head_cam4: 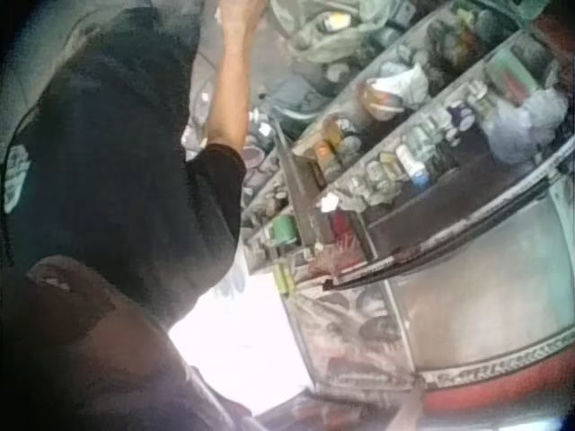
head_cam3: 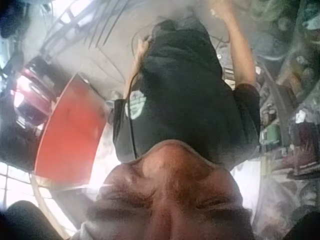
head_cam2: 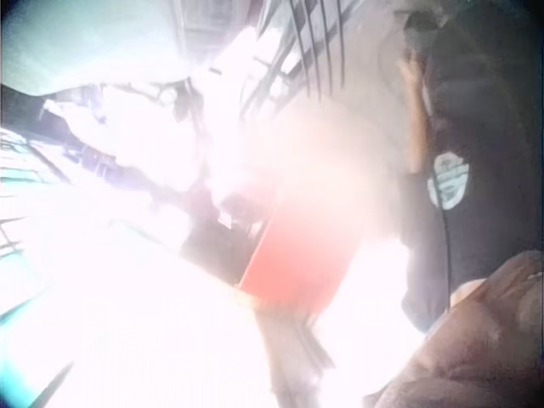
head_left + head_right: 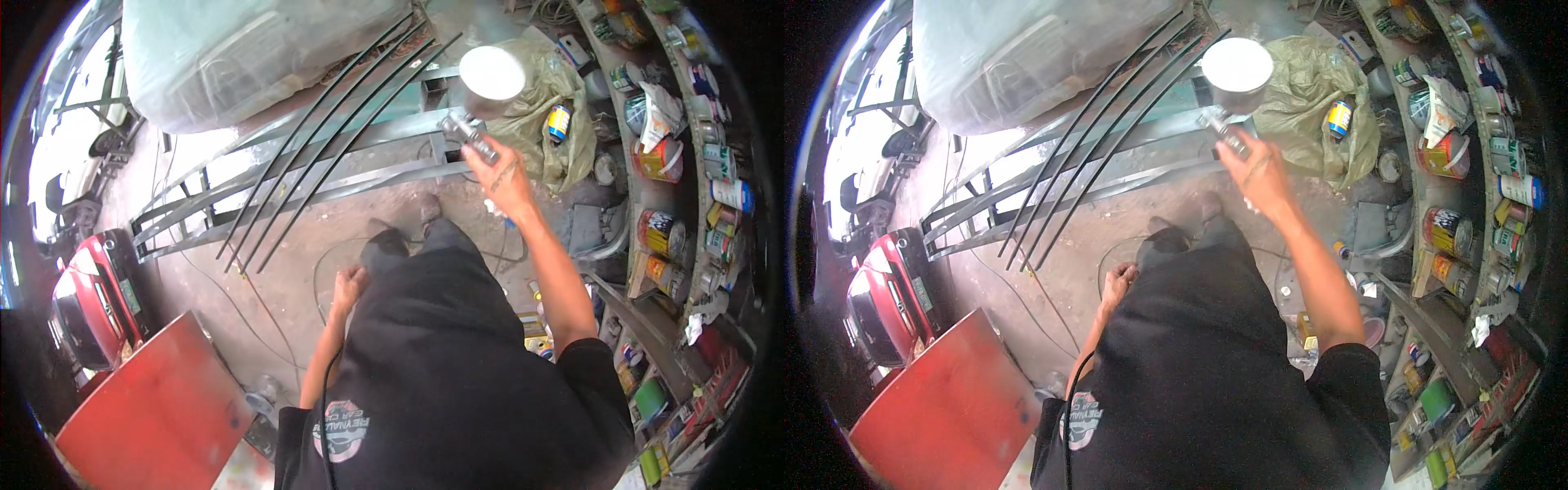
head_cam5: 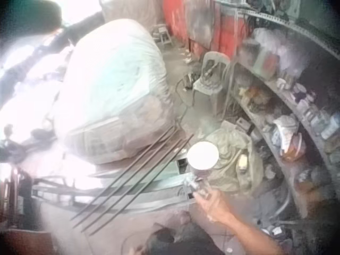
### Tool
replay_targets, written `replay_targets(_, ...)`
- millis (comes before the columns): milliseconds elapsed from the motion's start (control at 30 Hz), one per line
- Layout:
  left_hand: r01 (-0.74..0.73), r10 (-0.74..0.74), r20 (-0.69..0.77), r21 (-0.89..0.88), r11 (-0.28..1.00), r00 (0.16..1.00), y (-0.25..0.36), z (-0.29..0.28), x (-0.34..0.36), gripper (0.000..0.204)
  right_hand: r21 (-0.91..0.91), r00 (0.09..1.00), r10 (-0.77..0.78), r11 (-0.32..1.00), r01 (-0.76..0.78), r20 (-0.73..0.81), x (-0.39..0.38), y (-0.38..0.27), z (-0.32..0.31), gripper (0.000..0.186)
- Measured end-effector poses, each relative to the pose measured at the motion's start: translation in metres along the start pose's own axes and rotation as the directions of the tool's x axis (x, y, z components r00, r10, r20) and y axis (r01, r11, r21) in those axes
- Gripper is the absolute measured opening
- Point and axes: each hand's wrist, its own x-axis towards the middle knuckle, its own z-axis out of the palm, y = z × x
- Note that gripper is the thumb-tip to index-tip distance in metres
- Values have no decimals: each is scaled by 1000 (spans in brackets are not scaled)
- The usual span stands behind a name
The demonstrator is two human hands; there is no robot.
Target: The person uses a spray gun to paint several long thin strips, then picks up and organizes various plastic car trim components by hand.
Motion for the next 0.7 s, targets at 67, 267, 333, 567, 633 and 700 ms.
replay_targets(67, 55, -57, -56, -36, 998, 997, -7, 2, -5, 31, 22, 998, 8, 1000, -7, -57, 14, -6, -13, 45)
replay_targets(267, 33, -33, -42, -5, 999, 999, -38, -25, 13, 32, 45, 986, 93, 995, -87, -138, 19, 2, -18, 45)
replay_targets(333, 80, -82, -18, -74, 994, 997, -41, -28, 14, 33, 89, 997, 44, 995, -39, -64, 6, -5, -11, 54)
replay_targets(567, 140, -140, 7, 15, 990, 990, -36, -15, 7, 33, 42, 963, 126, 989, -140, 239, -11, -17, -9, 64)
replay_targets(633, 135, -136, 24, 54, 989, 990, -34, -13, 6, 33, 77, 963, 130, 985, -152, 235, -2, -7, -11, 65)
replay_targets(700, 128, -132, 49, 71, 989, 990, -26, -10, 3, 34, 45, 998, -34, 998, 31, 50, 18, 13, -19, 55)
